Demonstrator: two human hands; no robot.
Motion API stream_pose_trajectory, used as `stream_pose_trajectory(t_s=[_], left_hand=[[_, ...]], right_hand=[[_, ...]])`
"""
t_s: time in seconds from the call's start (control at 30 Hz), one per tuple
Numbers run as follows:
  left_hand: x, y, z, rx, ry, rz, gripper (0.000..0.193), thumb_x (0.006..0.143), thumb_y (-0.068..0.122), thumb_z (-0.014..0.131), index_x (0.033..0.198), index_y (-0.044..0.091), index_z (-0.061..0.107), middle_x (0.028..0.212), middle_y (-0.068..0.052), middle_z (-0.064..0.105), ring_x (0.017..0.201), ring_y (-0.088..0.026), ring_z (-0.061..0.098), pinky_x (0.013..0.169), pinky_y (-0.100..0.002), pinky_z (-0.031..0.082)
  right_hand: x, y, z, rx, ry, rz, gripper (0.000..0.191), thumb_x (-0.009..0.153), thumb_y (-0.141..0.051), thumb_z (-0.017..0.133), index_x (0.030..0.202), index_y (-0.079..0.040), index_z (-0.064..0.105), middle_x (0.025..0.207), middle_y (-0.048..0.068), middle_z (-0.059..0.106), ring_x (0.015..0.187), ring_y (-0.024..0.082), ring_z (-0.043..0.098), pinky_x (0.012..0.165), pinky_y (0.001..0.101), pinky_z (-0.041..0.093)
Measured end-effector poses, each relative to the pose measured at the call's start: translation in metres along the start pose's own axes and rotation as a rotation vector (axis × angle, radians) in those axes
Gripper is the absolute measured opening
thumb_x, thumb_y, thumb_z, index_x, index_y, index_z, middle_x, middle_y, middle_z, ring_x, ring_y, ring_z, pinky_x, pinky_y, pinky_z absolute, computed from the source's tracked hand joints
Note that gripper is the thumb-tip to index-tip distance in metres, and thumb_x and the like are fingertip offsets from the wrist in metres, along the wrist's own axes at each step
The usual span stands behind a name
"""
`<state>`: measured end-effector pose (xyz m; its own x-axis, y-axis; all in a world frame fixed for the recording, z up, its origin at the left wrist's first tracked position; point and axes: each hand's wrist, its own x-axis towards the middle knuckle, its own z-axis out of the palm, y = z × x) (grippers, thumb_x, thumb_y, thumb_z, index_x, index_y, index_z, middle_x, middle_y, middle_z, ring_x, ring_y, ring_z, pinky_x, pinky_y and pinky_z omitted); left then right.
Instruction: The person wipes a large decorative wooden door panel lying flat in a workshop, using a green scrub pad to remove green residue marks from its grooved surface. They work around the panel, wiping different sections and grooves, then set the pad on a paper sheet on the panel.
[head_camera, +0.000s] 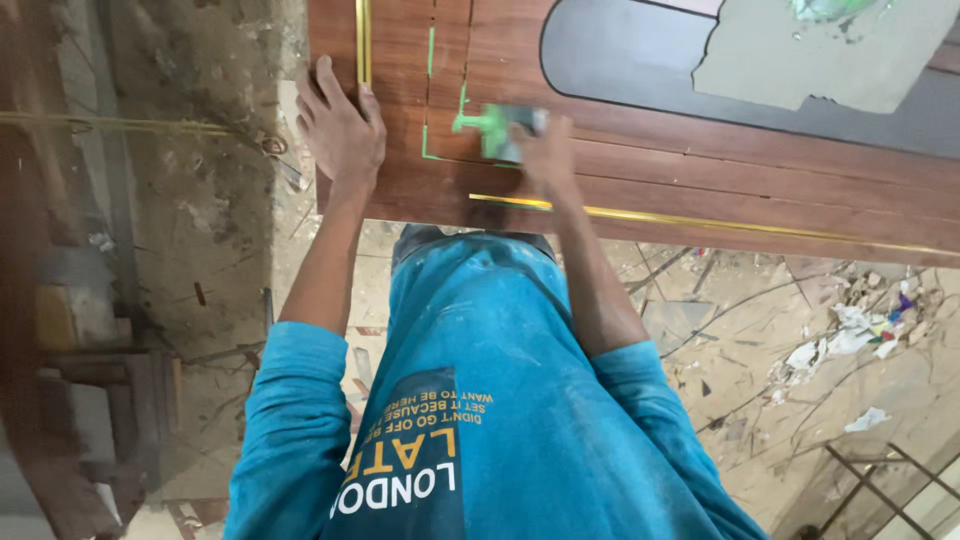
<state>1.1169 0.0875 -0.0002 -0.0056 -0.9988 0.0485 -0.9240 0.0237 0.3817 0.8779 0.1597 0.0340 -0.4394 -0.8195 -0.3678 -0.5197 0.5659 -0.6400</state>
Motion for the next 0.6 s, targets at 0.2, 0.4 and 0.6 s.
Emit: stream_pose_trajectory(t_s=[0.2, 0.4, 0.6], left_hand=[[0.000, 0.007, -0.004, -0.012, -0.041, -0.034, 0.056, 0.110, 0.039, 0.056, 0.154, 0.010, 0.037, 0.154, -0.024, 0.038, 0.136, -0.044, 0.045, 0.108, -0.056, 0.039], [0.002, 0.009, -0.005, 0.016, 0.011, -0.047, 0.057, 0.105, 0.039, 0.059, 0.152, 0.012, 0.040, 0.151, -0.025, 0.039, 0.135, -0.046, 0.044, 0.110, -0.057, 0.037], [0.003, 0.003, 0.002, -0.047, -0.043, -0.071, 0.056, 0.106, 0.038, 0.058, 0.152, 0.011, 0.040, 0.150, -0.028, 0.042, 0.137, -0.047, 0.044, 0.108, -0.058, 0.037]], right_hand=[[0.011, -0.009, -0.006, 0.153, 0.115, -0.233, 0.026, 0.079, -0.010, 0.080, 0.095, 0.007, 0.068, 0.083, 0.019, 0.071, 0.075, 0.029, 0.070, 0.067, 0.0439, 0.054], [0.034, -0.038, 0.005, 0.076, -0.128, -0.311, 0.017, 0.083, -0.009, 0.075, 0.089, 0.005, 0.069, 0.076, 0.020, 0.071, 0.069, 0.029, 0.070, 0.064, 0.0431, 0.053], [0.019, -0.045, 0.018, 0.034, -0.359, -0.294, 0.022, 0.089, -0.011, 0.070, 0.106, 0.001, 0.074, 0.084, 0.019, 0.073, 0.075, 0.025, 0.073, 0.071, 0.0420, 0.056]])
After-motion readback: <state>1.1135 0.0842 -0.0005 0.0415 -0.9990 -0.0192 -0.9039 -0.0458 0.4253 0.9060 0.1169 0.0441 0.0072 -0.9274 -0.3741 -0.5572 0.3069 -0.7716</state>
